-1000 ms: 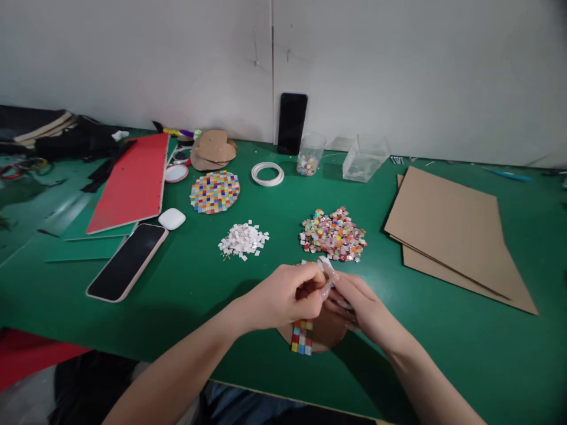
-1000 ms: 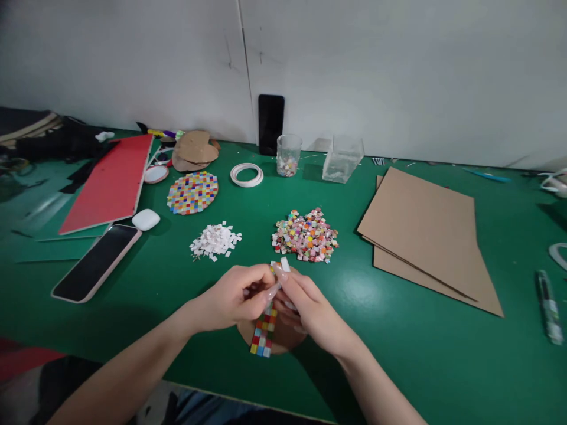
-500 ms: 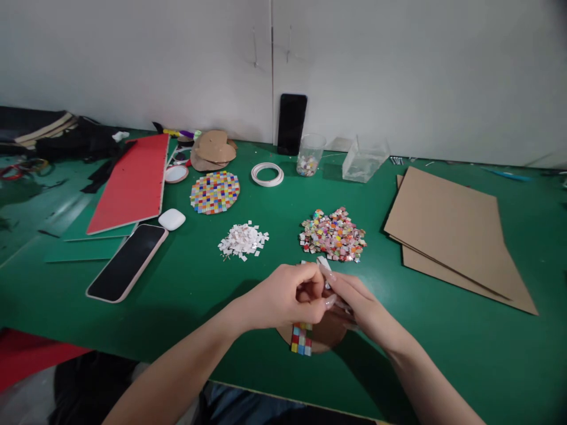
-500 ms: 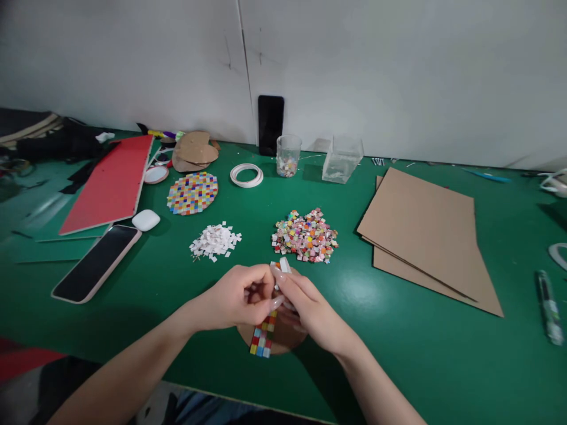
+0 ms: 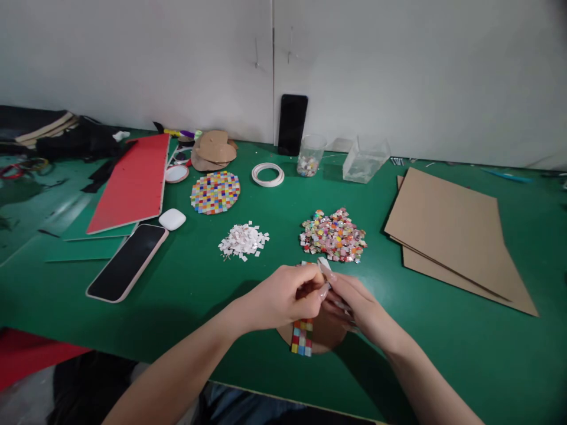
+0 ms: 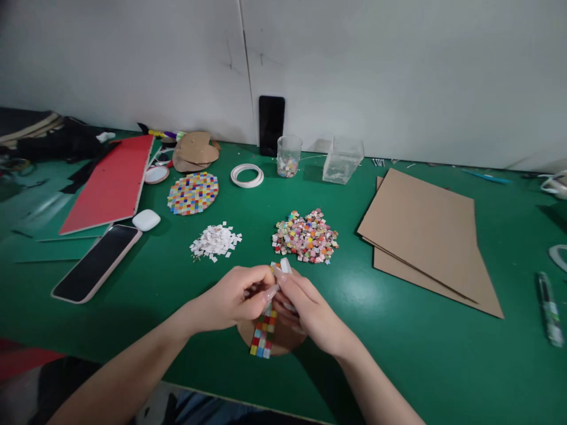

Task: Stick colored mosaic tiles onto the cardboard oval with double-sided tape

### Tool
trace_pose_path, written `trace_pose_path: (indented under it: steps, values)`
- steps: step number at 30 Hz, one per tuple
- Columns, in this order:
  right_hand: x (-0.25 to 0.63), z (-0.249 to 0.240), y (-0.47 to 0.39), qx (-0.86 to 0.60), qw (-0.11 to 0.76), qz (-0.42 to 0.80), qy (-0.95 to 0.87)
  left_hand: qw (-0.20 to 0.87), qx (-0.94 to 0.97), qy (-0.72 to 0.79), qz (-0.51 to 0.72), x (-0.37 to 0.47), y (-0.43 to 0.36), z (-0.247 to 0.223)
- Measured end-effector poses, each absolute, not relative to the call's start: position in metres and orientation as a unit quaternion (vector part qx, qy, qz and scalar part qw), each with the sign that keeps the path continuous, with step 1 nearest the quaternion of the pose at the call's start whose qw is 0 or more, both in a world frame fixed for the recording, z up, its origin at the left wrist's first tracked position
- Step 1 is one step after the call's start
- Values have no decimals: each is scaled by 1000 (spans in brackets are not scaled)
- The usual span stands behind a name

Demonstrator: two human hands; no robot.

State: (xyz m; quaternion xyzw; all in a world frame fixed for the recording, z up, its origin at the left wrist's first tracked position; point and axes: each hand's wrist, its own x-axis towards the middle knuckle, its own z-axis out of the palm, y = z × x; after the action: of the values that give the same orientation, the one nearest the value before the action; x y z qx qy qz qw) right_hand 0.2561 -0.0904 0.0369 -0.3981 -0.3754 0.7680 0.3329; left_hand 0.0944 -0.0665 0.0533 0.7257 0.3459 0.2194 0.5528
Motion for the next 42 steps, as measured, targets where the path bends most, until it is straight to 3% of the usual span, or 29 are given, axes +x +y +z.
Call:
trace_pose_path:
  steps: [21,42]
  values:
    - [257,38,-89,-428,320,740,-408,560,717,357,212,95,-68,54]
    - [256,34,-91,-443,314,721,-430,499,747,377,225,98,-68,50]
